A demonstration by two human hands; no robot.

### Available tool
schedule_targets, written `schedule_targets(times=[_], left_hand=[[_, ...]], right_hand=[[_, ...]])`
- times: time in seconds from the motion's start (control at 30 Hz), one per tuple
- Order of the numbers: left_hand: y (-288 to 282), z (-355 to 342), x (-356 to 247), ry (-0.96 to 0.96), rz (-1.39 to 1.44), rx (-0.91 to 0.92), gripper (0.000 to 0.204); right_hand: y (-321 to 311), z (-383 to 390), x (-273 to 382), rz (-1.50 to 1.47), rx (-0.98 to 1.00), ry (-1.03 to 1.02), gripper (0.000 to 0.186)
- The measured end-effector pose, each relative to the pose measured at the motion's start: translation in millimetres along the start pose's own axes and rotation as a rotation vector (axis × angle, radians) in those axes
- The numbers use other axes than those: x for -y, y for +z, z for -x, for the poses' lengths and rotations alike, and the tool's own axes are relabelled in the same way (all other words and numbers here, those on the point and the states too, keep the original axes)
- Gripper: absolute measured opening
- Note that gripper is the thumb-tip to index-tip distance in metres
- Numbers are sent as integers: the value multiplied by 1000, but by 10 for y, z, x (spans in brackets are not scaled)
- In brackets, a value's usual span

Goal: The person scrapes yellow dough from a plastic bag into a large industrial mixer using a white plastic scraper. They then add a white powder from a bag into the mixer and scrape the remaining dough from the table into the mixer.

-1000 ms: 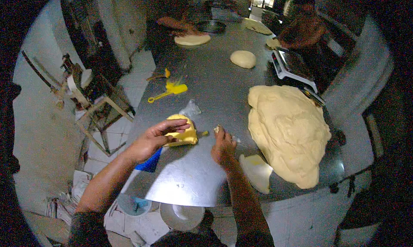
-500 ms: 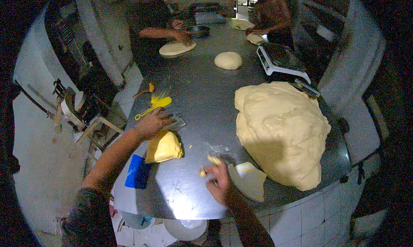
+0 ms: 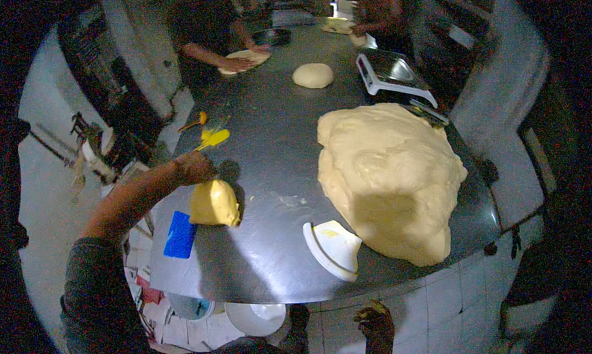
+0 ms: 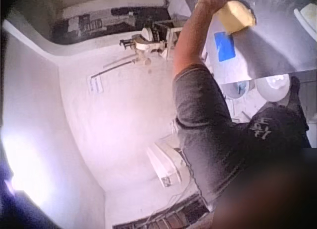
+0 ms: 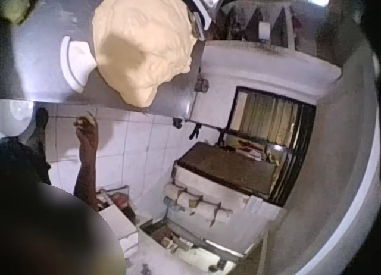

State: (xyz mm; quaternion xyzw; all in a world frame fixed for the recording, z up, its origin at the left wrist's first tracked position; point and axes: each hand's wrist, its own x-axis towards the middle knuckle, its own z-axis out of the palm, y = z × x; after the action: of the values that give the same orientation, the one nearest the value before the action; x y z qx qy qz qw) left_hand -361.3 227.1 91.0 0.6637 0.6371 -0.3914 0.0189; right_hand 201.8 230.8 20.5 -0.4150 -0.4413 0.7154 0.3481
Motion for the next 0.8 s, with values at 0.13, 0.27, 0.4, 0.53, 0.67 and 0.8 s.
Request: schedule_targets(times=[0.13,0.27,0.4,0.53,0.67,0.8], left_hand=[[-479,820,-298,-12,256,-260,22],[-669,1988,-651,-248,597,-328,35],[-668,3231,-1182,-668,1092,-633,40],[-348,4487,-2175,-1008,1490,-821,35],[299,5542,-3580,-1437,1545,-742,37],[869,6476,-5398,-1888,1424,-692,36]], right_hand=[[178,-257,50,16,189,-25,59],[462,-490,123,342,458,-170,34],[889,-482,111,520,820,-317,42],[1461,-81,-97,295,989,176,58],[2087,786,-400,643,1312,-4,62],[2573,2007,-848,957,1726,-556,56]])
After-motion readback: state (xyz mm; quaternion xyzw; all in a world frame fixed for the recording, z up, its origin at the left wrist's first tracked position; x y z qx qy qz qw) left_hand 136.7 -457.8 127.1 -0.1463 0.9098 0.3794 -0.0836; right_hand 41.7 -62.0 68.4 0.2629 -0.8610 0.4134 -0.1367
